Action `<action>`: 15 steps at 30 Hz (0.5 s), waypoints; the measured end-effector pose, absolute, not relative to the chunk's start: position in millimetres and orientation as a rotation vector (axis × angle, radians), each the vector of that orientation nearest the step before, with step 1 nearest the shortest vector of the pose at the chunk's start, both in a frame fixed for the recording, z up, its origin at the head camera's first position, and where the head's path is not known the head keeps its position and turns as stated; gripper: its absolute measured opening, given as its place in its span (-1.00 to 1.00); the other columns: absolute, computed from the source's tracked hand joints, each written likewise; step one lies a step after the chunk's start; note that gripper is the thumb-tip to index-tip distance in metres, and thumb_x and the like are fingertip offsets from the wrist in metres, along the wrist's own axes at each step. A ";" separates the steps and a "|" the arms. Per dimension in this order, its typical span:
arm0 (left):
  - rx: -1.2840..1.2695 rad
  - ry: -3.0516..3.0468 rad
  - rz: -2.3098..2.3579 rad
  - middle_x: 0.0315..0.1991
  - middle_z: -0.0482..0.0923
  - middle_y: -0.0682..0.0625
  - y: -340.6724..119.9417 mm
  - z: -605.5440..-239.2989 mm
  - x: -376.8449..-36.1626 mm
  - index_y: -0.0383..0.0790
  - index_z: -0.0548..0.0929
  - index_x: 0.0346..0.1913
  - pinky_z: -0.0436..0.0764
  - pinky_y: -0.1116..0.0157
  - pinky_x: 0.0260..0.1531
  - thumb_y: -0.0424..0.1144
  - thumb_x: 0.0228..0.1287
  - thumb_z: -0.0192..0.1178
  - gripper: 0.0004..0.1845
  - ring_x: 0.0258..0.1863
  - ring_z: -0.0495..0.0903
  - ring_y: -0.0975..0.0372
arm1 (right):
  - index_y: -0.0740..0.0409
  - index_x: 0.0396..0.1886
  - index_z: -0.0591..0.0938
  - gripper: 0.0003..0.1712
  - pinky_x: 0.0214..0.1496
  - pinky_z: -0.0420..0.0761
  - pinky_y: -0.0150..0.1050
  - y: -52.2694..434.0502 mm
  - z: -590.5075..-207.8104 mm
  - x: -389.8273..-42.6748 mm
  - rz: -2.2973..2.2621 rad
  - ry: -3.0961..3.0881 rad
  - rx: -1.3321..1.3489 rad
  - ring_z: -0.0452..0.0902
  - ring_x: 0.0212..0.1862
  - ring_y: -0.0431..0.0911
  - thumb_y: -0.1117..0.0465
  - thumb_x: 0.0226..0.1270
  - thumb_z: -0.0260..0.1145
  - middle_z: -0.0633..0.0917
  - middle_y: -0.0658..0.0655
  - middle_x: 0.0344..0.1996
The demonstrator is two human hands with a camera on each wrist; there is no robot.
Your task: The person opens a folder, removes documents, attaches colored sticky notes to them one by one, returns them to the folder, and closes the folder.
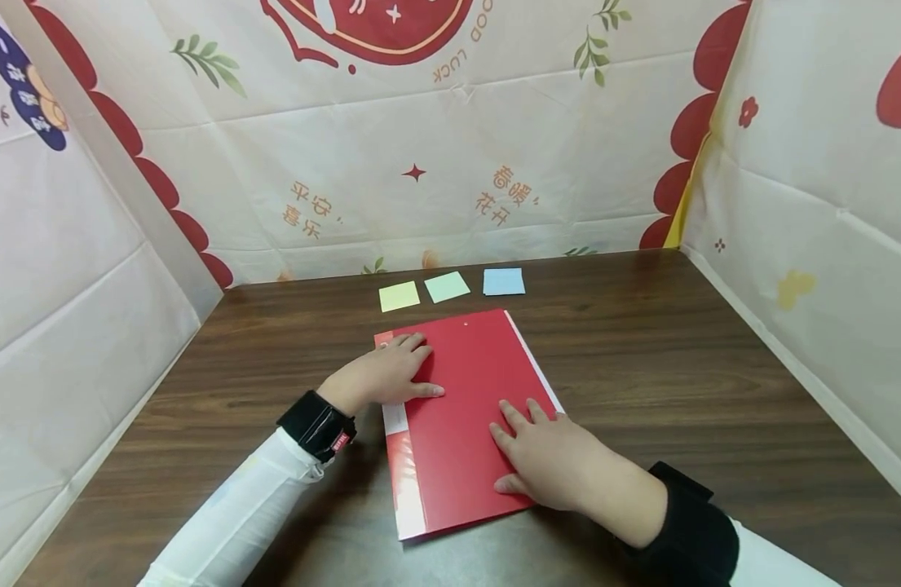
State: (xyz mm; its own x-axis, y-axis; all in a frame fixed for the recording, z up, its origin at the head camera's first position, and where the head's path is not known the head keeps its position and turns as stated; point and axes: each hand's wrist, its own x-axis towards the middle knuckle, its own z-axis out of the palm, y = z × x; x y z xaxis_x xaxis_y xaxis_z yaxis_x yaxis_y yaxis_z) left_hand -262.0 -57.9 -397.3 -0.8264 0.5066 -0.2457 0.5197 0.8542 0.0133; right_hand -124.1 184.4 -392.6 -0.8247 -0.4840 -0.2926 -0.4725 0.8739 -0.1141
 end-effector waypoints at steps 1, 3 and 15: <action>0.790 2.781 -0.069 0.70 0.14 -0.17 -57.3 -397.0 -263.5 -0.17 0.26 0.66 0.30 -0.12 0.63 0.36 0.46 0.18 -0.05 0.71 0.11 -0.07 | 0.12 0.53 0.52 -0.07 0.40 0.52 0.44 182.2 -393.3 -122.2 -0.044 2.730 -0.723 0.31 0.56 0.46 -0.26 0.30 0.49 0.43 0.36 0.55; 0.805 2.763 -0.047 0.71 0.11 -0.17 -56.1 -396.4 -265.8 -0.19 0.24 0.67 0.27 -0.09 0.65 0.33 0.46 0.20 -0.05 0.72 0.08 -0.06 | 0.16 0.53 0.50 -0.07 0.43 0.52 0.39 177.9 -395.5 -118.3 -0.017 2.736 -0.745 0.31 0.57 0.43 -0.26 0.33 0.47 0.41 0.34 0.58; 0.889 2.718 0.051 0.70 0.14 -0.15 -50.1 -396.5 -269.6 -0.08 0.36 0.63 0.24 -0.20 0.64 0.20 0.41 0.34 -0.15 0.71 0.07 -0.08 | 0.17 0.51 0.52 -0.09 0.45 0.59 0.19 162.1 -404.6 -103.7 0.128 2.784 -0.771 0.48 0.49 0.34 -0.31 0.38 0.39 0.51 0.32 0.51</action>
